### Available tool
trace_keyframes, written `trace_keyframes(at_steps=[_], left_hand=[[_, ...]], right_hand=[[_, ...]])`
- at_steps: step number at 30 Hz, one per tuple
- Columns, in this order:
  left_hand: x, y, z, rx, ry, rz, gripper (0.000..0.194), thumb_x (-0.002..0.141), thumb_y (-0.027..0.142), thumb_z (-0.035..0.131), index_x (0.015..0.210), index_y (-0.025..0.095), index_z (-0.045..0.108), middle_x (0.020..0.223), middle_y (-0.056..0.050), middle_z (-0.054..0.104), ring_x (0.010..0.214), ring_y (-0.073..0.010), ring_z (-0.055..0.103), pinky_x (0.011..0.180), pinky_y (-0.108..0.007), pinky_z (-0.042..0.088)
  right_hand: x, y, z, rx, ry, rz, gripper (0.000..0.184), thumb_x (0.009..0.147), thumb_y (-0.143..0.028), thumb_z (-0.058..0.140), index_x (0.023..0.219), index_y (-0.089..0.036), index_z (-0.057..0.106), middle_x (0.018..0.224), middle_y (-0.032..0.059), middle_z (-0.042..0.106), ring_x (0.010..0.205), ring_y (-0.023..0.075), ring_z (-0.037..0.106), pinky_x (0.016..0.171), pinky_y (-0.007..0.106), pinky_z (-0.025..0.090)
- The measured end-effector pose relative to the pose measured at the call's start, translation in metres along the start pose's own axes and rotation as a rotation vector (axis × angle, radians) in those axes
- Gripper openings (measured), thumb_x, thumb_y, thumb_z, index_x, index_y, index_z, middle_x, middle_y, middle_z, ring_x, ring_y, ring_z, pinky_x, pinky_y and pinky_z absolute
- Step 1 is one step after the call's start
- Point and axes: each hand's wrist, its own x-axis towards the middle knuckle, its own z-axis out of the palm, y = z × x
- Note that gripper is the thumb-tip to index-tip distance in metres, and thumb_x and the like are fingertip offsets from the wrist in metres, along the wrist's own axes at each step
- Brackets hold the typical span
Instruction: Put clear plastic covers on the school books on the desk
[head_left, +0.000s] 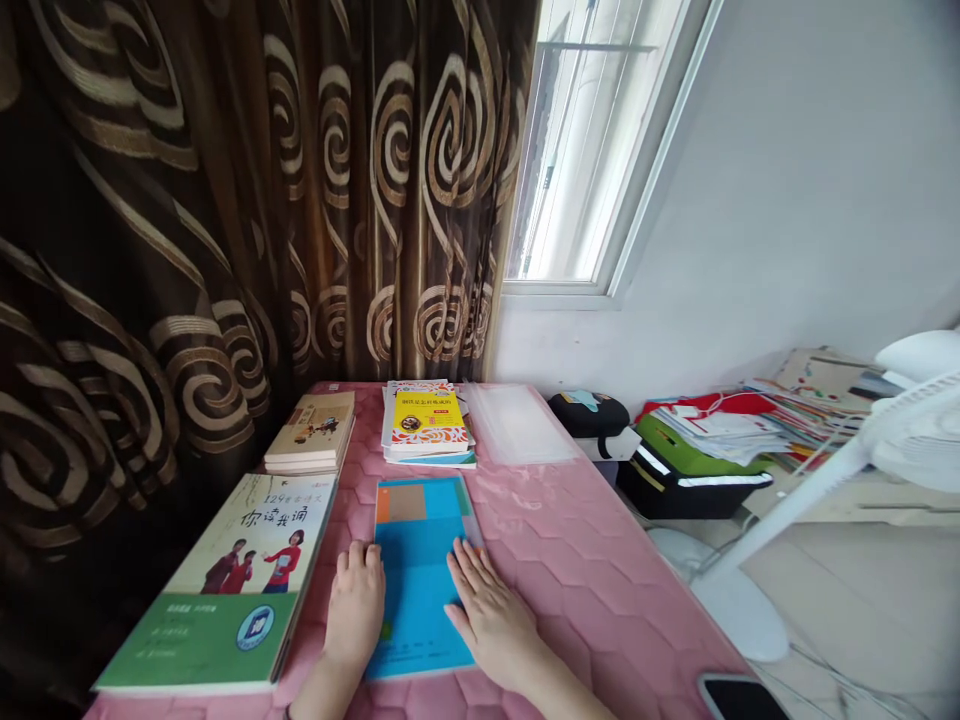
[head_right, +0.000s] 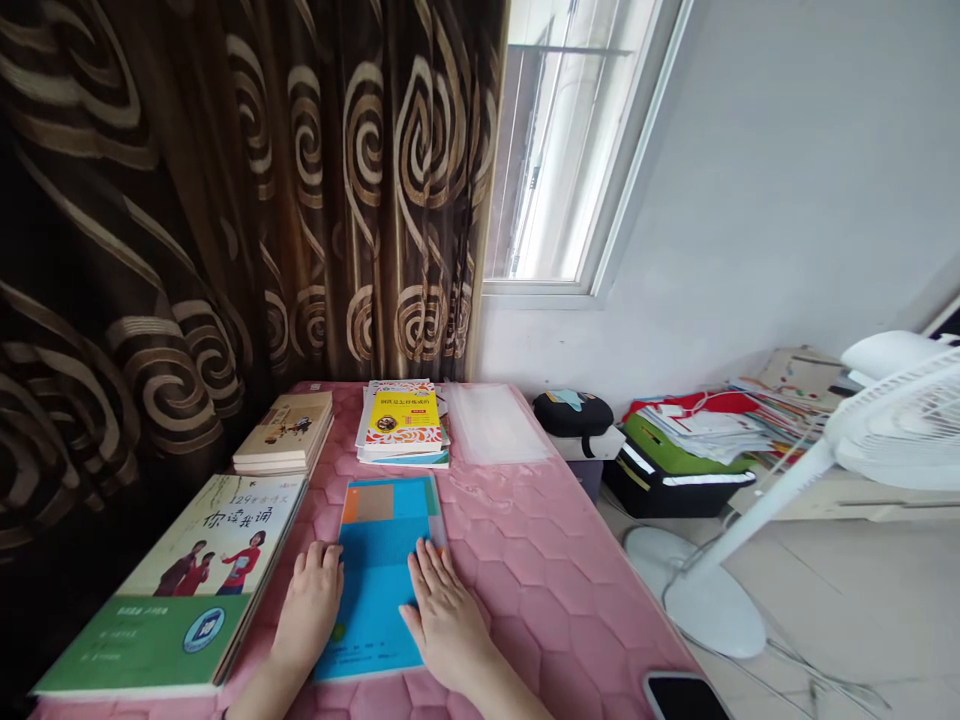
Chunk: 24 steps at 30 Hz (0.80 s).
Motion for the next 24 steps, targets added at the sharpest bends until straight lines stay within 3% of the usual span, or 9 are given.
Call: trace_keyframes(at_steps=[3,6,10,14,18,21,24], left_hand=[[0.0,0.005,-0.016,-0.034,-0.207,-0.148,0.026,0.094,0.016,0.041,0.105,0.01,0.063,0.098,-0.014,0.063,0.084,-0.0224,0.065,0.076,-0.032,0.049],[0.002,0.008,-0.034,-0.188,-0.433,-0.267,0.028,0.088,0.022,0.056,0.111,0.006,0.059,0.105,-0.018,0.064,0.088,-0.0232,0.067,0.076,-0.029,0.048],[0.005,0.001,-0.047,-0.379,-0.585,-0.367,0.033,0.079,0.022,0.064,0.107,0.006,0.058,0.103,-0.018,0.069,0.096,-0.026,0.067,0.079,-0.028,0.046],[0.002,-0.008,-0.046,-0.709,-0.624,-0.49,0.021,0.073,0.033,0.067,0.082,0.016,0.06,0.081,-0.008,0.07,0.083,-0.0254,0.067,0.067,-0.028,0.045],[-0.001,-0.003,-0.048,-1.254,-0.608,-0.578,0.034,0.062,0.049,0.071,0.066,0.021,0.052,0.061,0.002,0.059,0.062,-0.0184,0.059,0.057,-0.027,0.042],[0.007,0.005,-0.063,-1.548,-0.545,-0.601,0.037,0.058,0.051,0.07,0.066,0.021,0.05,0.057,0.006,0.053,0.056,-0.0144,0.053,0.056,-0.026,0.043],[0.029,0.007,-0.094,-1.568,-0.459,-0.575,0.035,0.058,0.047,0.068,0.062,0.022,0.044,0.053,0.008,0.046,0.048,-0.0109,0.044,0.051,-0.024,0.038]], right_hand=[[-0.001,0.001,-0.002,0.016,0.01,0.032,0.062,0.101,-0.049,0.027,0.151,-0.012,0.027,0.158,0.0109,0.014,0.146,0.0281,0.018,0.119,0.046,0.025],[0.001,-0.002,-0.002,0.027,0.01,0.044,0.062,0.101,-0.049,0.027,0.151,-0.012,0.028,0.157,0.0109,0.014,0.146,0.0284,0.017,0.119,0.047,0.025],[0.002,-0.008,-0.007,0.036,-0.024,0.065,0.064,0.1,-0.05,0.027,0.15,-0.01,0.029,0.157,0.0112,0.015,0.146,0.028,0.017,0.12,0.045,0.022],[0.005,-0.015,-0.018,0.079,-0.088,0.107,0.063,0.1,-0.047,0.028,0.151,-0.008,0.028,0.158,0.0117,0.011,0.147,0.0283,0.012,0.121,0.046,0.018],[0.017,-0.025,-0.028,0.167,-0.192,0.201,0.064,0.096,-0.036,0.039,0.15,-0.003,0.028,0.158,0.0168,0.008,0.147,0.0297,0.008,0.121,0.047,0.014],[0.034,-0.031,-0.033,0.32,-0.204,0.274,0.062,0.094,-0.034,0.045,0.149,-0.008,0.033,0.159,0.0157,0.013,0.147,0.0301,0.008,0.12,0.047,0.013],[0.055,-0.038,-0.037,0.685,-0.139,0.323,0.061,0.094,-0.045,0.045,0.148,-0.017,0.038,0.158,0.0107,0.023,0.147,0.0258,0.015,0.12,0.044,0.013]])
